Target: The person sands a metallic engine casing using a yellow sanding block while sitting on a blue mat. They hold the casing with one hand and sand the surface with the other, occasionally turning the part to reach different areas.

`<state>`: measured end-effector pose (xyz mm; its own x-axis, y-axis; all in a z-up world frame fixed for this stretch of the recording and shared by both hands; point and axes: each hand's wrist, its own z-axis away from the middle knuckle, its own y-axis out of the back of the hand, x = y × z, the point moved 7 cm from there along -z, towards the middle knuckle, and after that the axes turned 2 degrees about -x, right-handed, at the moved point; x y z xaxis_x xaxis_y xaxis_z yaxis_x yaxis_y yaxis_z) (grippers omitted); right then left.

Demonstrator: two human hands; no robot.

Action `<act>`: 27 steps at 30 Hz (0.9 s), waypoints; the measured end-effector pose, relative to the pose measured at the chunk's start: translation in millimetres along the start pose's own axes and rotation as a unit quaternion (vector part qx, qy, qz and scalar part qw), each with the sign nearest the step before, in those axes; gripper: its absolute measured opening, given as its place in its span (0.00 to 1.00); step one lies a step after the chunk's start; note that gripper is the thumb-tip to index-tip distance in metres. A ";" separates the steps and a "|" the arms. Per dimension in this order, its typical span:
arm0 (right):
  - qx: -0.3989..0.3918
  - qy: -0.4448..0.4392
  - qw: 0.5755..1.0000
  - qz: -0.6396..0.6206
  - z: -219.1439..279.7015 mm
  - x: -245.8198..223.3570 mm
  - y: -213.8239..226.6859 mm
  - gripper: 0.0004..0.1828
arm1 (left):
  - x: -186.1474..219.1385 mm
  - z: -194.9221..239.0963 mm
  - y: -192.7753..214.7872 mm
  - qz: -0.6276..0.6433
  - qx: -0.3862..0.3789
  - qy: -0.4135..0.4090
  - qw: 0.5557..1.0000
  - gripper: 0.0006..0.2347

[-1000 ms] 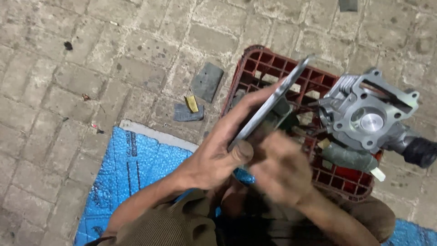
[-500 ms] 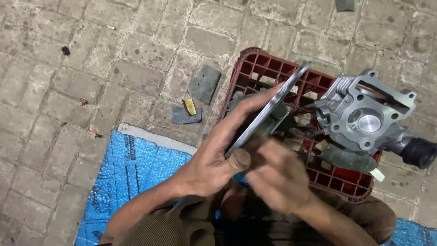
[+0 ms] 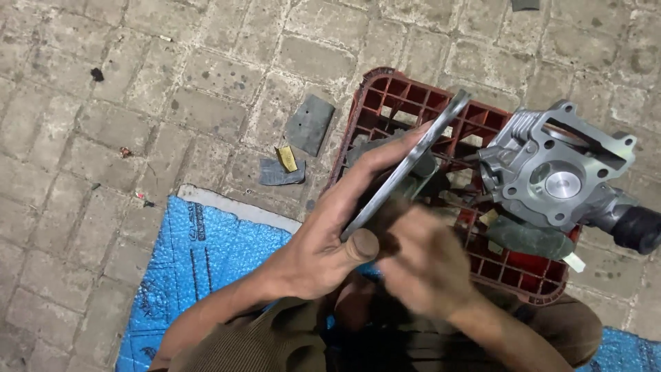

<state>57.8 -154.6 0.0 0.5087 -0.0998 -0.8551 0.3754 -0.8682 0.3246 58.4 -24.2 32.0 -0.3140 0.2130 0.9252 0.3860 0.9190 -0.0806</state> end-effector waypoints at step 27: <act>0.046 0.157 0.944 0.287 12.6 -20.3 1.2 0.16 | 2.9 2.1 -4.5 -0.008 0.001 -0.013 1.000 0.32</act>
<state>38.1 -159.8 12.6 0.8172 -0.4308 -0.3829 -0.0936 -0.7547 0.6494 54.0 -27.1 34.3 -0.3423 0.2069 0.9165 0.3787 0.9231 -0.0670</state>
